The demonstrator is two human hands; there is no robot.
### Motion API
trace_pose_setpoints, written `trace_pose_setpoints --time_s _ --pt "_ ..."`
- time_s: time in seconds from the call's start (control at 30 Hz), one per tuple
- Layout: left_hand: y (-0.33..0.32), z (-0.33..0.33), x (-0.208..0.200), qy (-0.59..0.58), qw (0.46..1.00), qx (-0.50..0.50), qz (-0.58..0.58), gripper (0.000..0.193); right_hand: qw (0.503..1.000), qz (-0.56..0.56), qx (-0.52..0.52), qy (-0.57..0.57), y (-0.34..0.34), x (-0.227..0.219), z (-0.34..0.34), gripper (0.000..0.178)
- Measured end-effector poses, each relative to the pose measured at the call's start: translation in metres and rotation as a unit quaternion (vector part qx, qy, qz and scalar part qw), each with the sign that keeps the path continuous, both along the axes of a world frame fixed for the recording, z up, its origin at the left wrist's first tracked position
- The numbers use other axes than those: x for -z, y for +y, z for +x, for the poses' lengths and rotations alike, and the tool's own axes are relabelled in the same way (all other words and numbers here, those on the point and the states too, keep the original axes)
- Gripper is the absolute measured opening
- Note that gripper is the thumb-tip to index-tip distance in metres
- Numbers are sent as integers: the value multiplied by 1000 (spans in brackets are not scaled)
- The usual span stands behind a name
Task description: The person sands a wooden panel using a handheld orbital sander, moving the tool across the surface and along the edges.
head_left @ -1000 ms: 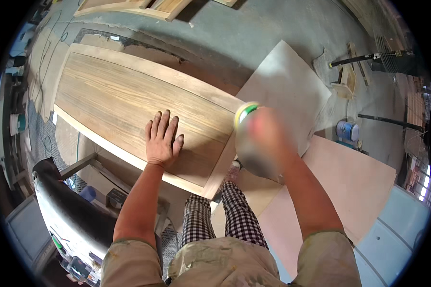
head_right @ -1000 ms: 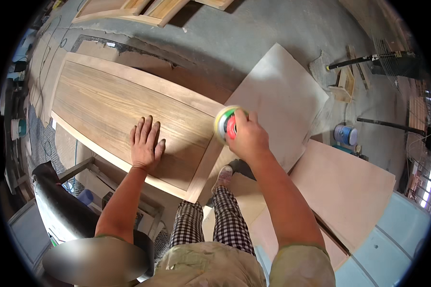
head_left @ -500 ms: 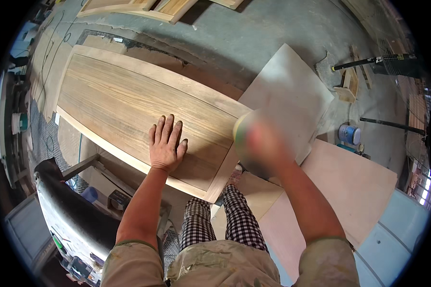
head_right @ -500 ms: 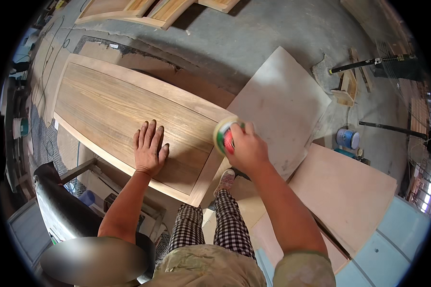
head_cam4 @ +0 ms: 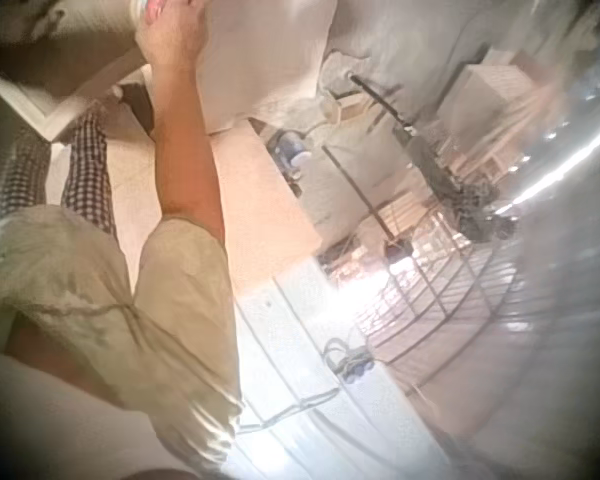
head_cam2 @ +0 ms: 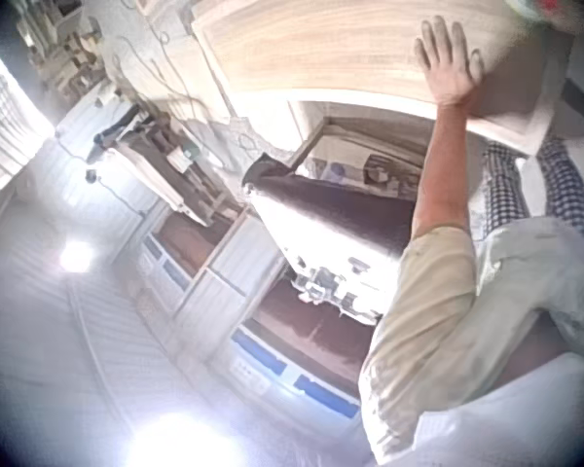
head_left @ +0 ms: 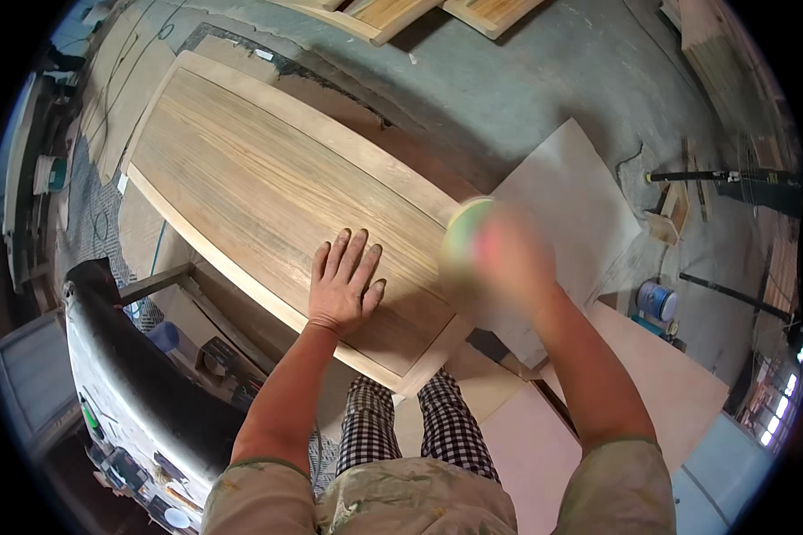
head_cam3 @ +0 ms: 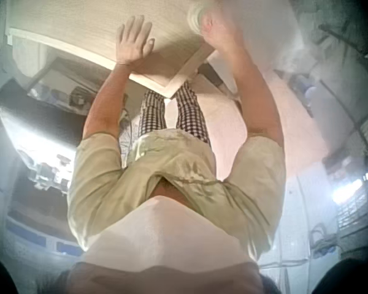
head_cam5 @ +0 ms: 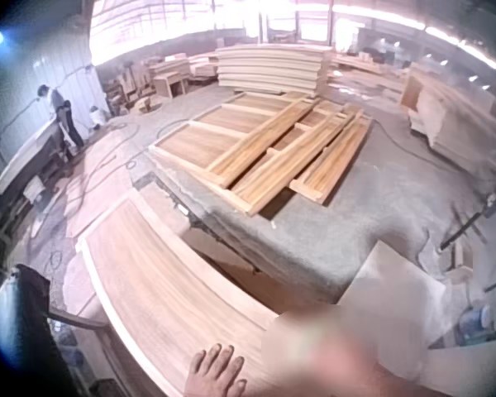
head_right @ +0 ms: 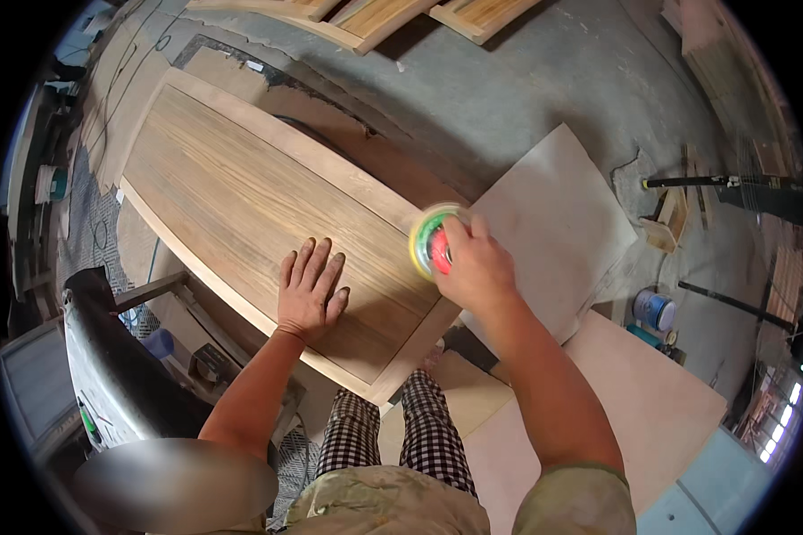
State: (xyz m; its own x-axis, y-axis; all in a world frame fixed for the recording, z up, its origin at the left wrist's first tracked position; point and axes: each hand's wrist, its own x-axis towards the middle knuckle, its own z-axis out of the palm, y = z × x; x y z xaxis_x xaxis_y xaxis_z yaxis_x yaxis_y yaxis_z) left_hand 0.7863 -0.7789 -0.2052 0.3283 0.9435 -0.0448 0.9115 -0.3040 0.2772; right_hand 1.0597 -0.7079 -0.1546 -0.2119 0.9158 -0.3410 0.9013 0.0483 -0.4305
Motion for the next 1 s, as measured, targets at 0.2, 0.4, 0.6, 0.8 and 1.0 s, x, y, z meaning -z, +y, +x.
trace_pose_setpoints --time_s 0.2,0.4,0.6,0.8,1.0 --pt "2 -2 6 -59 998 -17 7 55 984 15 -123 -126 100 -24 -106 54" --pt "-6 -10 0 -78 996 -41 13 55 990 46 -120 -57 24 -20 -24 51" --pt "-3 -6 2 -97 994 -44 12 59 975 99 -193 -39 60 -14 -66 51" --pt "12 7 5 -30 954 -297 13 67 971 70 -226 -32 120 -15 -152 49" --pt "11 3 1 -18 943 -333 11 65 950 62 -304 -23 122 -18 -143 51"
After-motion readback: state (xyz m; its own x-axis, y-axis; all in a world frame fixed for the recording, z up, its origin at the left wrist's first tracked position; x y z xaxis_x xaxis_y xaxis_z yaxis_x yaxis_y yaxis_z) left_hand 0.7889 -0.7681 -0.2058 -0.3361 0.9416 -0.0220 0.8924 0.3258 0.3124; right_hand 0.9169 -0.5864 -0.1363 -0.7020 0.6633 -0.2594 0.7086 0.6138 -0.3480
